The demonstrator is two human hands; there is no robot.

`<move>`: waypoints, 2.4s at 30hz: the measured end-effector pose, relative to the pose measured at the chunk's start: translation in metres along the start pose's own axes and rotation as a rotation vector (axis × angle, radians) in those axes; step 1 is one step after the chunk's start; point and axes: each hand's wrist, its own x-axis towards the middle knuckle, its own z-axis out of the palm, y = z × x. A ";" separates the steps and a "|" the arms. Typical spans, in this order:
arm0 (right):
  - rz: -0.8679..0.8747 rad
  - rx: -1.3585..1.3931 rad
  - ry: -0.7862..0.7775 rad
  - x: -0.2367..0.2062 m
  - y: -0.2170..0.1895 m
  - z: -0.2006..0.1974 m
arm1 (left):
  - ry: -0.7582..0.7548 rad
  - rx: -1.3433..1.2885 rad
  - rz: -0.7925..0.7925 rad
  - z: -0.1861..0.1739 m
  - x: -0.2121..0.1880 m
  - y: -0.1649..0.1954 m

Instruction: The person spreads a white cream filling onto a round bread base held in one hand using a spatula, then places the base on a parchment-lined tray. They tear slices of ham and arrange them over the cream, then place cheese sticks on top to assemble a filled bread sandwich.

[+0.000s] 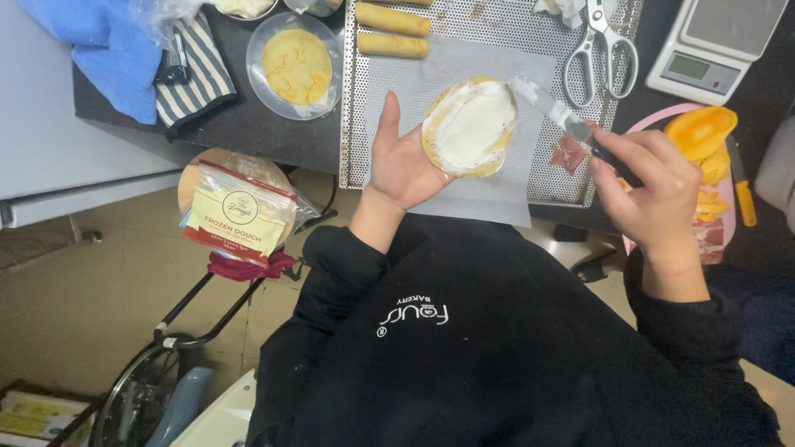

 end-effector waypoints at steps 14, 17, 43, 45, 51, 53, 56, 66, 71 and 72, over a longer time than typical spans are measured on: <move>0.089 0.256 -0.069 -0.012 0.016 0.003 | -0.016 -0.051 0.010 0.007 -0.002 0.007; 0.060 0.276 -0.058 -0.013 0.016 0.010 | -0.016 -0.062 -0.006 0.007 -0.002 0.005; 0.065 0.374 -0.079 -0.005 0.029 0.008 | 0.016 0.075 -0.048 0.003 -0.003 0.009; 0.020 0.328 -0.109 -0.001 0.027 0.006 | 0.017 0.108 -0.066 0.003 -0.004 0.008; 0.069 0.294 -0.078 0.000 0.026 -0.001 | 0.006 -0.036 0.036 0.009 -0.003 0.012; 0.083 0.291 -0.064 -0.001 0.022 0.002 | 0.015 -0.015 0.053 0.012 -0.002 0.011; 0.101 0.291 -0.060 -0.001 0.010 0.013 | 0.021 -0.013 0.062 0.015 0.000 0.009; 0.128 0.433 -0.133 0.002 -0.001 0.015 | -0.013 -0.008 0.100 0.017 0.004 0.005; 0.139 0.384 -0.127 0.004 -0.003 0.029 | 0.004 -0.042 0.078 0.015 0.010 -0.003; 0.107 0.395 -0.137 0.003 -0.005 0.031 | 0.013 -0.062 0.081 0.014 0.010 -0.004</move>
